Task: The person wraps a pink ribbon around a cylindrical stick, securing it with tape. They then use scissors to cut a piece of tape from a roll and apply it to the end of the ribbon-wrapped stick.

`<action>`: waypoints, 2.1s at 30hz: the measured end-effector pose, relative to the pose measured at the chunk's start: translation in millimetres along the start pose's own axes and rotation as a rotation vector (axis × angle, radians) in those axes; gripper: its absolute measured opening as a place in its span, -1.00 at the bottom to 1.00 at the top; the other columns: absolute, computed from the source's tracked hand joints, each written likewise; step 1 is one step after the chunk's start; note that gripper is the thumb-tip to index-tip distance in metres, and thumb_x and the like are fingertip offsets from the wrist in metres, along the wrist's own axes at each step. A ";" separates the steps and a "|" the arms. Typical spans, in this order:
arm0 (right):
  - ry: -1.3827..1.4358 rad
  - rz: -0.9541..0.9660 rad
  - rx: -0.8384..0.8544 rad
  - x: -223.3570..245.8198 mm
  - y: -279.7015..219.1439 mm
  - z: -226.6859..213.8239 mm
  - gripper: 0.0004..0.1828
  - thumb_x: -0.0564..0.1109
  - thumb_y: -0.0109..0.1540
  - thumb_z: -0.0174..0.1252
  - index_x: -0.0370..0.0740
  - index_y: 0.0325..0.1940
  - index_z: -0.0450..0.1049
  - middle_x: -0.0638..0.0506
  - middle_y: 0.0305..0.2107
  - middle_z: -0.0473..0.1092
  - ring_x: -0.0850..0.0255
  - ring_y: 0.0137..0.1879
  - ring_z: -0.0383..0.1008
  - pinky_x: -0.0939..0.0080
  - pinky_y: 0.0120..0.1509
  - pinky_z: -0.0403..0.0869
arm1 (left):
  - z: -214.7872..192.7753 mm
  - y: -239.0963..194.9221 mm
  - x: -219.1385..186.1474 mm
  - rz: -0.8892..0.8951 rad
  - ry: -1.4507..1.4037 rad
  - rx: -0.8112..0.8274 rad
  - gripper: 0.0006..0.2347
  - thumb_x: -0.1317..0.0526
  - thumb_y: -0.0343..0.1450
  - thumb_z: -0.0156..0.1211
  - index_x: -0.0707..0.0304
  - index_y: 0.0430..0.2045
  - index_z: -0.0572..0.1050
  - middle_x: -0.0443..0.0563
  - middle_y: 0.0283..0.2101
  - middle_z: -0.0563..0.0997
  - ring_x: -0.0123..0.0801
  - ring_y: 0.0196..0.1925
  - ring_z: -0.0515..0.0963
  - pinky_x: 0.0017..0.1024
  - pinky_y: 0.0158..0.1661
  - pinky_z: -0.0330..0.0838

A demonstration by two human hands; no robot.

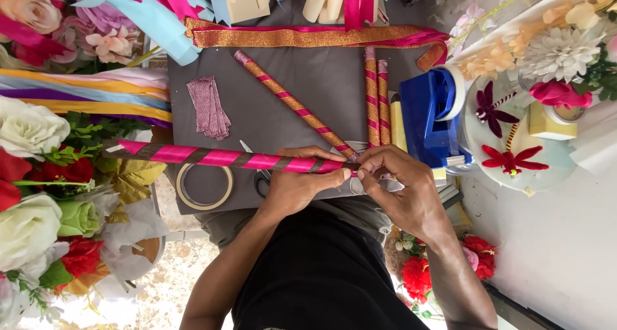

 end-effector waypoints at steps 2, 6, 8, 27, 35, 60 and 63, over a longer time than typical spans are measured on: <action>0.005 0.006 0.000 1.1 -0.1 0.2 -0.95 -0.33 0.23 0.26 -0.33 -0.34 0.56 -0.19 -0.35 0.55 0.03 -0.33 0.60 0.12 -0.28 0.58 | 0.3 0.0 -0.7 0.000 0.004 0.000 -0.77 0.51 0.14 0.53 0.60 -0.39 0.66 0.39 -0.58 0.63 -0.28 -0.52 0.67 -0.40 -0.49 0.65; 0.020 0.018 -0.003 3.0 0.5 1.9 -0.93 -0.33 0.21 0.31 -0.35 -0.36 0.55 -0.20 -0.38 0.54 0.04 -0.35 0.60 0.12 -0.26 0.59 | -0.1 -0.3 2.6 -0.003 0.005 -0.006 -0.77 0.50 0.14 0.54 0.58 -0.39 0.66 0.37 -0.58 0.64 -0.31 -0.51 0.66 -0.41 -0.50 0.64; 0.016 0.015 -0.007 1.7 -0.3 2.2 -0.92 -0.32 0.21 0.31 -0.36 -0.37 0.55 -0.21 -0.38 0.53 0.04 -0.36 0.60 0.12 -0.25 0.60 | -0.1 -0.7 3.3 0.001 0.012 -0.002 -0.77 0.50 0.14 0.53 0.59 -0.39 0.66 0.37 -0.57 0.64 -0.32 -0.51 0.66 -0.42 -0.51 0.63; 0.534 0.471 0.070 -40.5 -5.5 6.6 -0.72 -0.38 0.14 0.34 -0.47 -0.08 0.50 -0.21 -0.33 0.54 0.17 -0.21 0.60 0.12 -0.14 0.67 | -3.5 -3.2 -3.7 0.120 0.097 0.051 -0.80 0.51 0.14 0.52 0.50 -0.41 0.69 0.30 -0.57 0.61 -0.44 -0.48 0.56 -0.49 -0.52 0.43; 0.737 0.588 0.123 -48.5 -13.9 17.7 -0.88 -0.32 0.29 0.15 -0.51 -0.20 0.49 -0.24 -0.48 0.52 0.09 -0.35 0.63 0.12 -0.23 0.67 | -9.5 -3.4 -2.9 0.080 0.032 0.128 -0.79 0.55 0.12 0.49 0.56 -0.41 0.67 0.31 -0.55 0.62 -0.40 -0.49 0.59 -0.50 -0.49 0.48; 0.751 0.556 0.150 -61.1 -43.9 32.5 -0.82 -0.31 0.22 0.31 -0.53 -0.22 0.49 -0.27 -0.50 0.52 0.10 -0.38 0.63 0.17 -0.25 0.64 | -15.6 -14.3 33.0 -0.144 -0.103 0.247 -0.76 0.60 0.09 0.48 0.69 -0.42 0.63 0.38 -0.58 0.65 -0.24 -0.57 0.68 -0.41 -0.45 0.65; 0.732 0.550 0.208 -56.2 -44.4 33.1 -0.81 -0.30 0.23 0.29 -0.56 -0.19 0.50 -0.30 -0.50 0.54 0.07 -0.36 0.65 0.12 -0.23 0.66 | -16.2 -14.7 27.9 -0.200 -0.137 0.262 -0.77 0.57 0.11 0.49 0.70 -0.43 0.62 0.38 -0.59 0.65 -0.24 -0.58 0.67 -0.39 -0.47 0.65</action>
Point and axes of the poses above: each hand's wrist, its own y-axis towards the middle knuckle, its own z-axis out of the palm, x = y × z, the point moved 3 cm from there along y, towards the middle knuckle
